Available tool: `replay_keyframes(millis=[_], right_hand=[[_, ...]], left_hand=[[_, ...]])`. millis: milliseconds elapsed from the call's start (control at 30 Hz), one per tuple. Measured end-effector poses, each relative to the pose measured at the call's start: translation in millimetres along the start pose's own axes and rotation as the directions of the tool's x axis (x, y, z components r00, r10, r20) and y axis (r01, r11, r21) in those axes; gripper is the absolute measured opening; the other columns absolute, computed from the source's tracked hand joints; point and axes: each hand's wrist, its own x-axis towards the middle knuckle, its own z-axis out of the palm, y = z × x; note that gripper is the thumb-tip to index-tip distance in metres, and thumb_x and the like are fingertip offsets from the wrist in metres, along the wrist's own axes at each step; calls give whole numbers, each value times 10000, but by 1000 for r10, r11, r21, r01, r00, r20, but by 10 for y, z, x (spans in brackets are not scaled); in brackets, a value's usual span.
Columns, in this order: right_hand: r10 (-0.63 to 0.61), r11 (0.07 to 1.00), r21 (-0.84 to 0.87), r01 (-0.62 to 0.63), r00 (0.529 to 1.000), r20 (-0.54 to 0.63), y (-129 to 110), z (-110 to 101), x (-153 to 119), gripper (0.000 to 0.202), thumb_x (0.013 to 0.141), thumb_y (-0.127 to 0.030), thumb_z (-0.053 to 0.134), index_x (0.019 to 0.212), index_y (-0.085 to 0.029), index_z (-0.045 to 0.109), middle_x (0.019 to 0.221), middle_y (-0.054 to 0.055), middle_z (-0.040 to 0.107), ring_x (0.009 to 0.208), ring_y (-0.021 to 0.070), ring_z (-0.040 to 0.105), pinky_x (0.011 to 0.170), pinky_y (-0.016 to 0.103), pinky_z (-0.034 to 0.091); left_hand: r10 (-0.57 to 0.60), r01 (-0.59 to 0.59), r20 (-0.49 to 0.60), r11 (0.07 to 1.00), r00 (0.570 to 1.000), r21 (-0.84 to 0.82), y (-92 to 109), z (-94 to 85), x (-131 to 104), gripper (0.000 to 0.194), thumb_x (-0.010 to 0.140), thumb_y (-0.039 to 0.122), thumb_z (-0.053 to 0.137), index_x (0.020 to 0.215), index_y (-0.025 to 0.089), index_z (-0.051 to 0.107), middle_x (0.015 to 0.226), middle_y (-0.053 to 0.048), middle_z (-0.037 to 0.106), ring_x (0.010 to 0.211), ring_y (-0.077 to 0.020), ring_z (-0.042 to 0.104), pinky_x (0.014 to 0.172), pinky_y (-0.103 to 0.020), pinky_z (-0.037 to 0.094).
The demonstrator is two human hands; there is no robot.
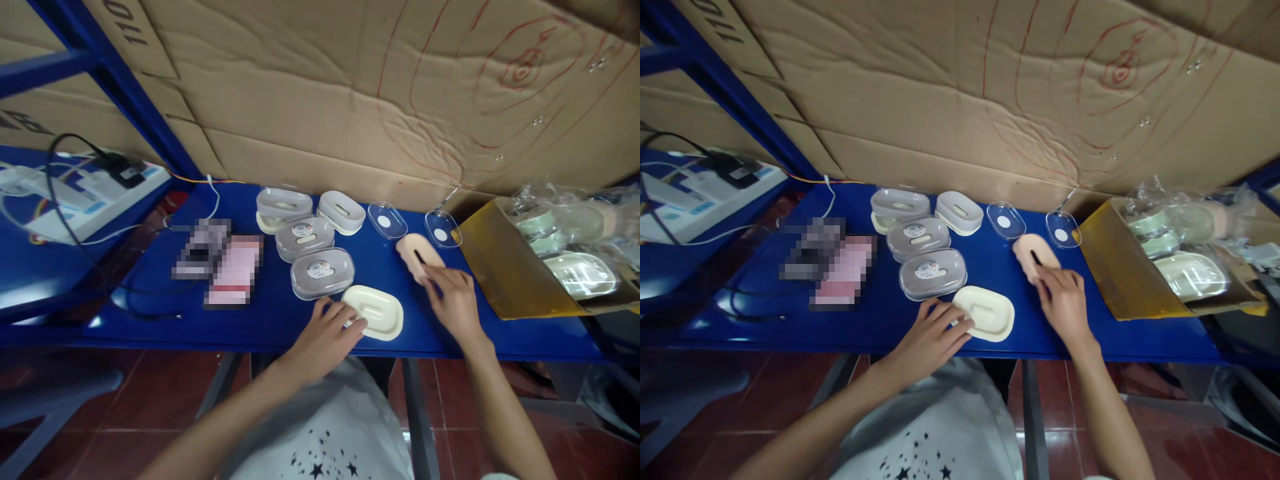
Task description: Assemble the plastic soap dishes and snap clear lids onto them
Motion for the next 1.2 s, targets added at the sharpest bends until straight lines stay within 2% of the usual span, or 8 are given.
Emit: replay_keyframes(millis=[200,333,433,600,767,833,1033,1200], right_hand=[[-248,924,323,202,963,107,-779,-259,-583,494,1048,-157,586,1509,-335,585,1294,28,776,1188,277,716,1126,550,432],[-255,924,330,194,955,153,-985,-218,-706,584,1032,-97,550,1555,-357,541,1345,23,756,1231,286,704,1118,569,466],[-256,924,333,189,952,169,-1036,-169,-754,543,1050,-135,552,1559,-325,539,1355,48,749,1262,281,692,1112,550,503],[-285,902,371,221,950,127,-588,-173,-469,451,1077,-328,580,1528,-334,573,1374,57,744,1305,286,681,1113,533,525],[137,991,5,-137,991,-2,392,72,331,558,1079,-485,497,1558,-203,539,1640,187,517,1538,392,461,1221,655,361],[203,979,13,-204,979,29,621,213,555,553,1050,-513,527,1461,-154,614,1544,234,602,1496,428,501,1224,717,302],[239,936,253,-245,969,56,439,249,293,343,1072,-499,522,1194,-228,693,1051,113,801,1006,293,777,1020,526,575],[488,558,757,-340,872,32,252,100,-223,305,1063,-501,583,1286,-299,635,936,33,724,877,235,779,766,402,658]], left_hand=[[-149,124,-145,977,978,-173,-102,-14,-105,501,1062,286,643,1528,227,471,1537,-194,501,1428,-367,525,1130,-558,518],[-114,85,-123,972,986,-220,-118,12,-75,603,1088,269,589,1638,257,344,1711,-209,333,1582,-381,389,1217,-600,473],[-53,31,-96,977,994,-212,-136,7,-66,508,1099,254,564,1589,249,431,1740,-196,308,1601,-375,367,1243,-600,449],[-74,61,-60,979,995,-195,-164,-53,-118,461,1057,354,667,1497,282,547,1674,-159,403,1487,-372,492,1195,-604,488],[-146,123,-76,962,986,-243,-162,-62,-199,502,953,401,804,1397,288,599,1449,-135,530,1312,-350,569,1111,-558,546],[-168,144,-78,957,983,-250,-154,-53,-212,560,915,410,848,1392,272,586,1413,-135,531,1260,-341,579,1088,-546,560],[-183,158,-76,953,980,-258,-141,-39,-211,535,936,420,820,1388,270,576,1408,-132,528,1270,-343,571,1095,-535,559],[-179,156,-70,954,981,-257,-146,-37,-215,525,965,437,785,1419,293,564,1429,-128,515,1293,-345,565,1120,-546,546]])
